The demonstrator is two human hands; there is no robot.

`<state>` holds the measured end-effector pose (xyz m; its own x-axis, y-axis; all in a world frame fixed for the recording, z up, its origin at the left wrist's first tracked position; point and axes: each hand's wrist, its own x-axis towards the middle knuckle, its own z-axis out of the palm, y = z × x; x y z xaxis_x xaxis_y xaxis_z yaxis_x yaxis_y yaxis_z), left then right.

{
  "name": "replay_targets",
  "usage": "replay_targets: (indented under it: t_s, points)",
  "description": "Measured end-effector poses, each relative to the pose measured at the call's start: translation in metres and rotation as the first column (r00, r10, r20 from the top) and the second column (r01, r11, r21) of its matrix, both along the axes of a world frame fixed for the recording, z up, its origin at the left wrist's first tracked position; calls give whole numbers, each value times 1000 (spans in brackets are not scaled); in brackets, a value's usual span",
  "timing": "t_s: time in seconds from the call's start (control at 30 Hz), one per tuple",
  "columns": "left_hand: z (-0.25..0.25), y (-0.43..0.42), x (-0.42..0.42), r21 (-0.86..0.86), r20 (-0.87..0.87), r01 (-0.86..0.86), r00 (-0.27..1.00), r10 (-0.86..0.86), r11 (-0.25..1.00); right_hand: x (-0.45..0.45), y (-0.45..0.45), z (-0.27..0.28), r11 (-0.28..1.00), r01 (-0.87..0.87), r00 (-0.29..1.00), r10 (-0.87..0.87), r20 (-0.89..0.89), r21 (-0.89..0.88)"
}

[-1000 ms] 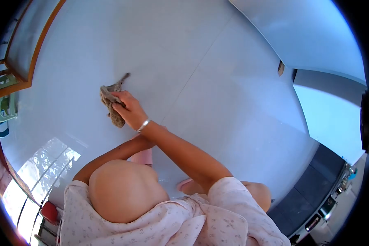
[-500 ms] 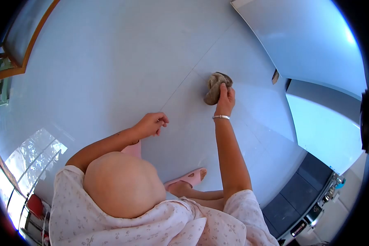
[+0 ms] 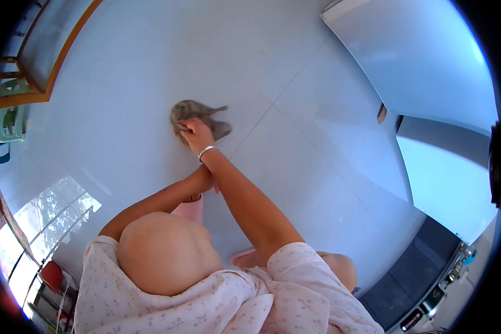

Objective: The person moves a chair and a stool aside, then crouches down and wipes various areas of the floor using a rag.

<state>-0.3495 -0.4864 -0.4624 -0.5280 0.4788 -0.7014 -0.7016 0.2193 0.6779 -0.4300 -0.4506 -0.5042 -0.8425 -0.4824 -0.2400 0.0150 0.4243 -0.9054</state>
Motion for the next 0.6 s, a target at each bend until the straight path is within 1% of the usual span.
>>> replay_targets:
  t_s: [0.03,0.07,0.1,0.13,0.17,0.2,0.27,0.3,0.37,0.4,0.43,0.47,0.53,0.57,0.6]
  points:
    - [-4,-2,4,-40,-134,-20,991,15,999,1,-2,6,1000,2,1000,-2,-4,-1]
    - [-8,-3,9,-77,-263,-49,964,27,996,2,-4,12,982,95,971,-56,232,-161]
    - [-21,-1,13,-75,-261,-53,965,32,996,5,-6,20,933,217,883,-63,465,-286]
    - [-39,3,20,1,-69,-125,990,125,992,4,-2,37,936,213,879,-58,472,-281]
    - [-49,4,27,61,135,-207,971,198,976,-1,9,62,884,323,804,-68,590,-338]
    - [-46,4,27,54,139,-216,969,206,975,-11,20,86,817,431,720,-55,692,-383]
    - [-32,4,27,194,198,-404,908,368,894,-18,41,122,737,528,640,-20,768,-421]
    - [-30,5,22,233,163,-398,916,368,888,-23,56,131,744,493,669,8,744,-451]
    - [-27,3,18,247,129,-389,921,368,887,-27,78,148,751,447,699,44,713,-485]
    - [-23,4,11,271,100,-367,930,353,890,-27,87,156,777,386,746,53,663,-497]
    - [-19,6,6,240,116,-348,937,330,906,-27,96,163,802,327,789,60,612,-499]
    - [-14,6,2,247,114,-348,937,329,904,-29,101,168,806,324,791,56,609,-496]
    - [-5,7,-2,258,215,-430,899,382,865,-33,111,177,801,289,811,85,578,-524]
    - [-3,9,-2,263,212,-425,901,378,866,-35,117,181,802,290,815,81,574,-523]
    - [-2,8,-3,274,202,-429,901,385,861,-39,121,184,829,231,869,59,491,-509]
